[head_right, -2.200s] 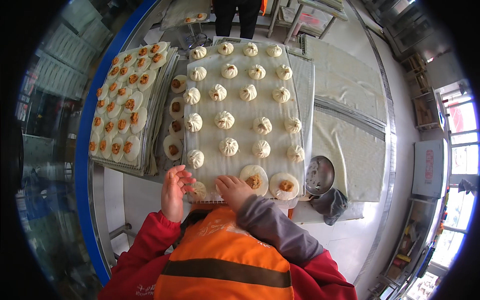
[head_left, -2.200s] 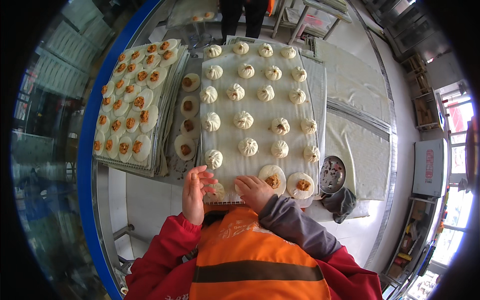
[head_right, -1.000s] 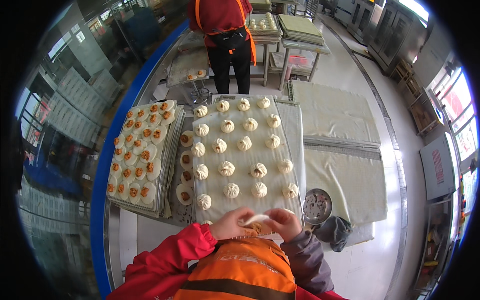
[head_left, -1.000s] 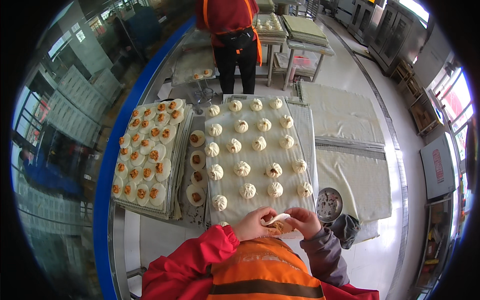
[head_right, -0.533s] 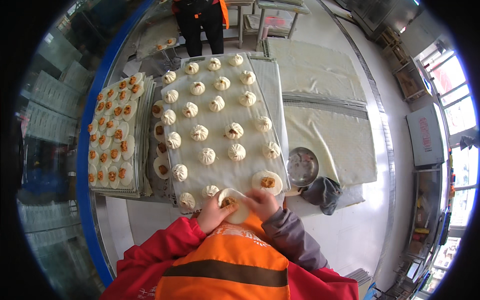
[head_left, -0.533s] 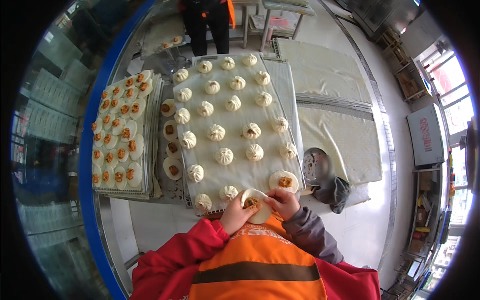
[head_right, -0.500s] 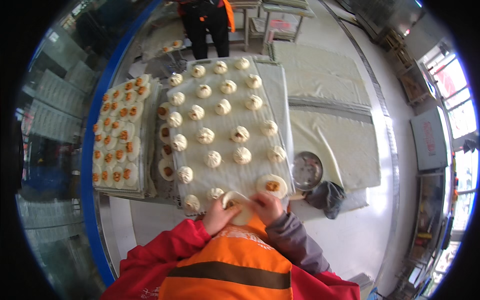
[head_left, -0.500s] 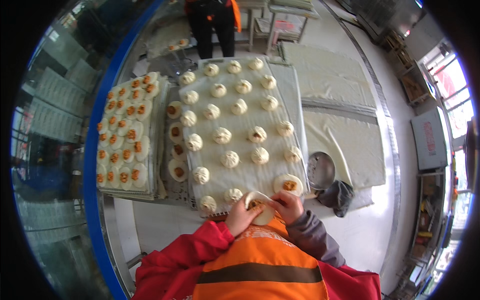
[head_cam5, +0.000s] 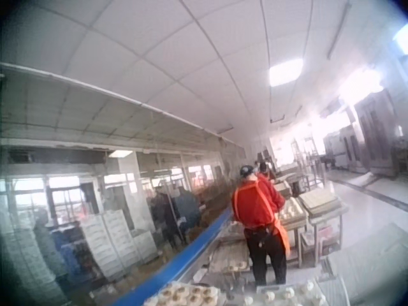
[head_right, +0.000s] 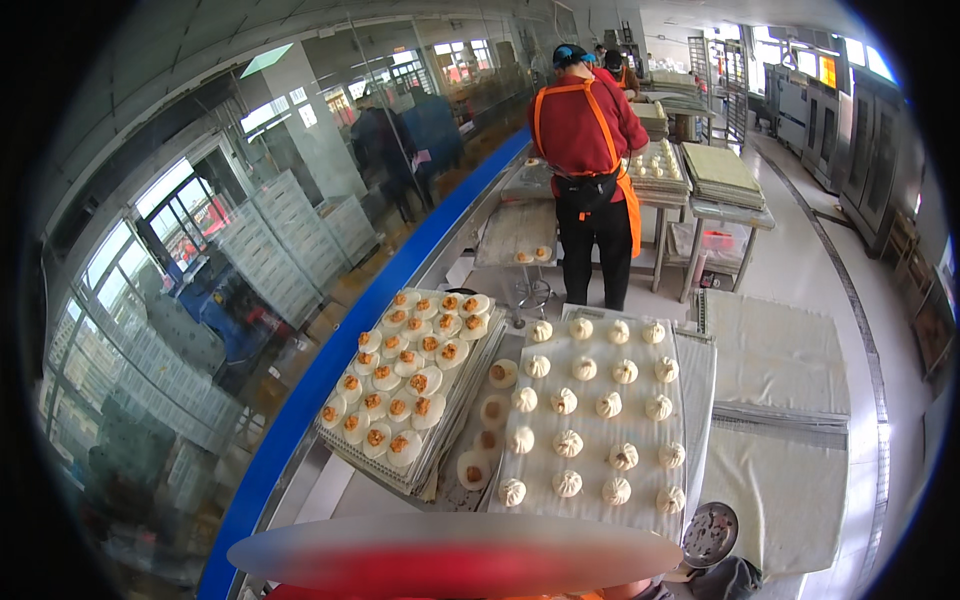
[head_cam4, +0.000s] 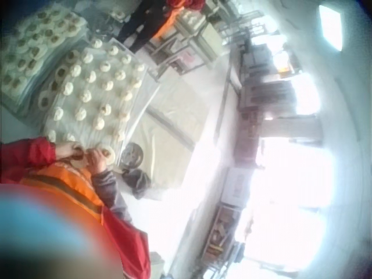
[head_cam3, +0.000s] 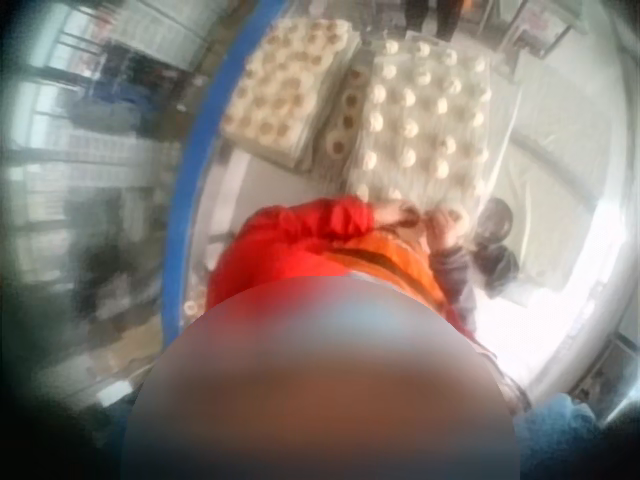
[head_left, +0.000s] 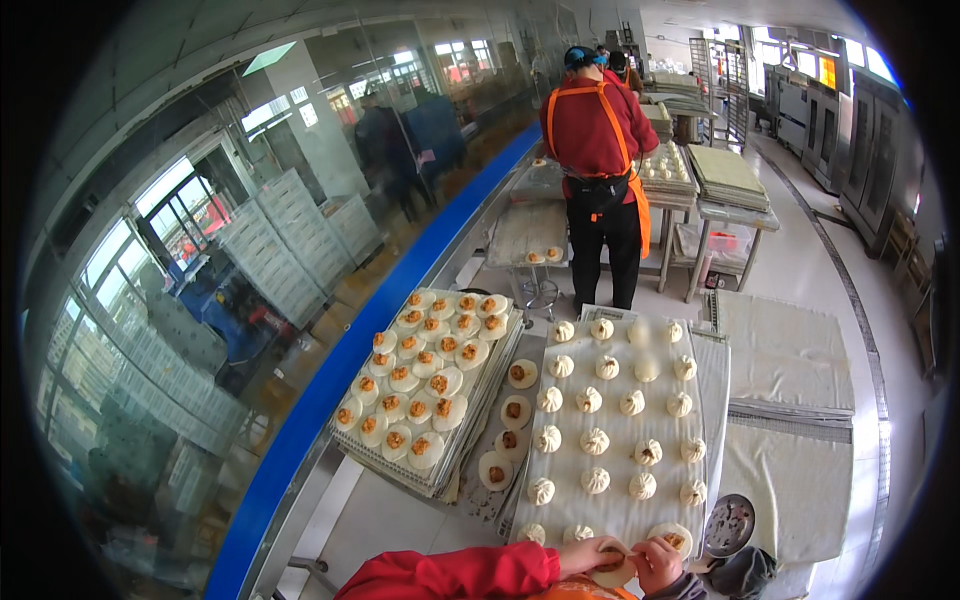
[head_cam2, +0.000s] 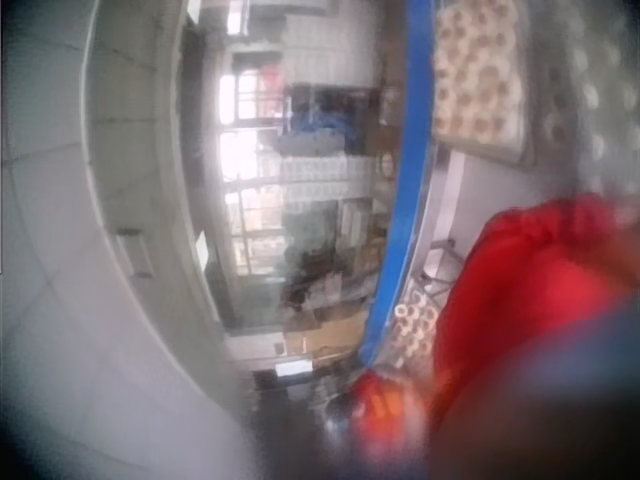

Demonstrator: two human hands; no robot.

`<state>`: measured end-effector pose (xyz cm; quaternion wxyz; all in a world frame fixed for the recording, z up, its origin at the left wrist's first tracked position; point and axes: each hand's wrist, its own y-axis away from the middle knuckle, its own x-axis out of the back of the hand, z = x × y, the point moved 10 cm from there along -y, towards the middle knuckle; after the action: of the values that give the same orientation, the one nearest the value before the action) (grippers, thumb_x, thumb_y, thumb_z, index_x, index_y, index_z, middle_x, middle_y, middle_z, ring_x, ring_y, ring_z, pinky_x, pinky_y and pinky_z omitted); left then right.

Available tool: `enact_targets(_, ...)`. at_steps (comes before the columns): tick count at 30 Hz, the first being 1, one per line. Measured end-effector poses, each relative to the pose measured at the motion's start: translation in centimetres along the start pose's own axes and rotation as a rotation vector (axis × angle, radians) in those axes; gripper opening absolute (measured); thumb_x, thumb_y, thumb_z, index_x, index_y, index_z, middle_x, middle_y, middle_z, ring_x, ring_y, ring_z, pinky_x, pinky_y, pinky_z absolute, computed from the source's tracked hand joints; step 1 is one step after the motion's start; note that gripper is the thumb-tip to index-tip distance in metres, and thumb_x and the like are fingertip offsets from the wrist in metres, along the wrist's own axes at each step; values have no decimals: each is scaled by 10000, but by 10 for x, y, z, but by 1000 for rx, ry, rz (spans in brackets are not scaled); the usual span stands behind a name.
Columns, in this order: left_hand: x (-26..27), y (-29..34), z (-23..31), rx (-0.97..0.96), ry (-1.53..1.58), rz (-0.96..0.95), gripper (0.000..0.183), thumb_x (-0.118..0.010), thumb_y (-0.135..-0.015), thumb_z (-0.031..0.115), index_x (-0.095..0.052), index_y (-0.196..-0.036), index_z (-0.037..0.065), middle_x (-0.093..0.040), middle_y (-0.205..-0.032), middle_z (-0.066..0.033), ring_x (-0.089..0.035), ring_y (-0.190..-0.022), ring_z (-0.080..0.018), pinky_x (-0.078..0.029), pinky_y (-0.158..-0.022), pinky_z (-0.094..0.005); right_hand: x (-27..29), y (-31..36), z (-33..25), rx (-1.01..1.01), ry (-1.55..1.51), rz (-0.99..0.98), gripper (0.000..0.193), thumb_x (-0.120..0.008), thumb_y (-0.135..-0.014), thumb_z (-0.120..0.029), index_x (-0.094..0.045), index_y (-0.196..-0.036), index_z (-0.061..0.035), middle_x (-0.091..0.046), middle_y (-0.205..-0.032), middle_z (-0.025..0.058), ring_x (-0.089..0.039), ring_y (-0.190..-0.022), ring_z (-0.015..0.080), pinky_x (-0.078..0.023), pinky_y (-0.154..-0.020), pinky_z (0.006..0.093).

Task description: The person picks round dough pieces from a conveyor belt, places them on a tray, and folds them into buns by hand. The finished buns are arranged on the tray as the task continues.

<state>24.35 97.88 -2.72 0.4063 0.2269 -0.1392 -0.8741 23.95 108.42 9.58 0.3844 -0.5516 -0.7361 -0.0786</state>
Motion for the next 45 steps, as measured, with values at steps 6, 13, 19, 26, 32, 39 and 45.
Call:
enact_targets(6,-8,-6,-8,-8,-31,-170,236,-602,-957,153,-599,-1153,20,-660,-1028,-46,-597,-928,-114,-480,-814,-274,-17,-1,-10,201,161,-112,127,-650,-840,-95,-619,-960,-70,-635,-877,128,-614,-798,287,-495,-669,413)
enact_targets(13,-22,-10,3,69,-135,-328,370,-633,-915,108,-536,-1265,41,-627,-1012,-45,-586,-883,-107,-480,-751,-257,-16,-1,23,-350,-415,-117,140,-719,-782,-45,-663,-905,-8,-630,-751,102,-632,-628,227,-511,-597,307)
enact_targets(19,-20,21,26,90,424,-203,361,-435,-1052,176,-452,-1391,53,-576,-1242,-75,-553,-1178,-134,-431,-1019,-266,6,-10,4,-116,-134,-74,160,-746,-779,-78,-652,-894,-18,-631,-783,117,-645,-677,256,-522,-618,336)
enact_targets(26,-12,-9,-12,-210,3,-84,291,-460,-1047,189,-514,-1309,75,-587,-1027,-4,-530,-914,-80,-445,-820,-248,5,-11,-27,97,1,-114,174,-760,-767,-97,-670,-905,-40,-623,-775,112,-630,-667,277,-514,-605,348)
enact_targets(32,-9,5,-8,68,-269,-150,236,-441,-1032,132,-563,-1225,75,-624,-932,-44,-583,-829,-118,-474,-755,-274,7,-21,-32,72,-91,-91,148,-752,-736,-68,-656,-847,-45,-633,-784,101,-638,-690,296,-523,-628,375)
enact_targets(39,-19,16,46,-41,-184,-200,225,-446,-1003,87,-582,-1181,61,-611,-942,-19,-559,-844,-95,-472,-767,-260,-1,-19,-20,-65,-162,-126,208,-745,-806,-176,-649,-938,-46,-652,-793,123,-665,-697,307,-532,-612,389)
enact_targets(45,-6,33,53,-199,-89,7,356,-474,-1044,175,-460,-1380,59,-592,-1073,-12,-548,-943,-93,-467,-852,-244,6,-19,-21,10,88,-81,125,-658,-854,-121,-623,-933,-31,-600,-821,145,-609,-720,354,-508,-643,414)
